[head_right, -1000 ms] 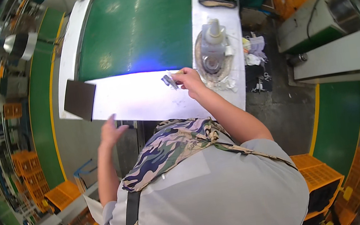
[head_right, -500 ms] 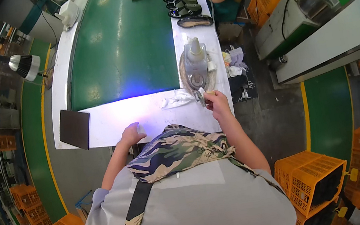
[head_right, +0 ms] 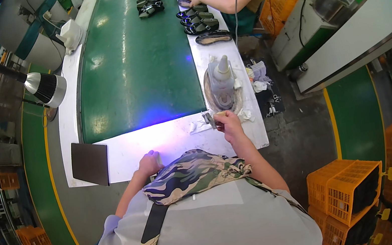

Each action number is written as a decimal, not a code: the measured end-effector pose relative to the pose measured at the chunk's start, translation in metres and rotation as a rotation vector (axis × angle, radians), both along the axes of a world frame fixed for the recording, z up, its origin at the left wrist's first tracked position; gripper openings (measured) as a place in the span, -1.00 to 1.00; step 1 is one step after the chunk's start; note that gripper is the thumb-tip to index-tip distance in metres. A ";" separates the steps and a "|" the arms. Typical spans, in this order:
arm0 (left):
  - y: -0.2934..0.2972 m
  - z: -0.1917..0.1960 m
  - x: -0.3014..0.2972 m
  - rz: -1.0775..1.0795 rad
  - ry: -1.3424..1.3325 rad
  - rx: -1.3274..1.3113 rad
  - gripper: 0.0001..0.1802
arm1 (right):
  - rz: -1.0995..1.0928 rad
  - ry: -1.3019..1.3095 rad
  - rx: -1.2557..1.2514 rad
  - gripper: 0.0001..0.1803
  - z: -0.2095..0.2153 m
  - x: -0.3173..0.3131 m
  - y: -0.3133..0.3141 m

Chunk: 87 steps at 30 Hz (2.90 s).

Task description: Cleaning or finishing shoes on an industrial assembly line.

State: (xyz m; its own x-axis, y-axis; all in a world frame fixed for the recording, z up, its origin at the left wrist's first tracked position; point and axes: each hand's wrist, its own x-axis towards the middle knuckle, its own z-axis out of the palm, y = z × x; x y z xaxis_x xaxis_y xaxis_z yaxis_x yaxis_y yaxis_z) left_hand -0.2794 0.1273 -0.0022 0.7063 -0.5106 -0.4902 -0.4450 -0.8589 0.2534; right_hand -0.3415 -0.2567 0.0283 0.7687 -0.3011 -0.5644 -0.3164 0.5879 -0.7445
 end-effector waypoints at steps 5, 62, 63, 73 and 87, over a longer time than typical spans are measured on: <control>0.015 0.001 0.002 -0.030 0.047 -0.051 -0.45 | -0.001 0.007 0.020 -0.86 0.000 0.005 0.020; 0.009 -0.032 -0.003 0.540 0.440 -0.310 -0.55 | 0.051 0.014 0.017 -0.79 0.008 0.011 0.016; 0.008 -0.032 -0.004 0.536 0.430 -0.311 -0.55 | 0.052 0.014 0.019 -0.79 0.007 0.011 0.016; 0.008 -0.033 -0.005 0.472 0.354 -0.271 -0.66 | 0.064 0.020 0.030 -0.79 0.004 0.009 0.017; 0.008 -0.038 -0.006 0.512 0.368 -0.303 -0.56 | 0.045 0.020 0.032 -0.81 0.001 0.003 0.018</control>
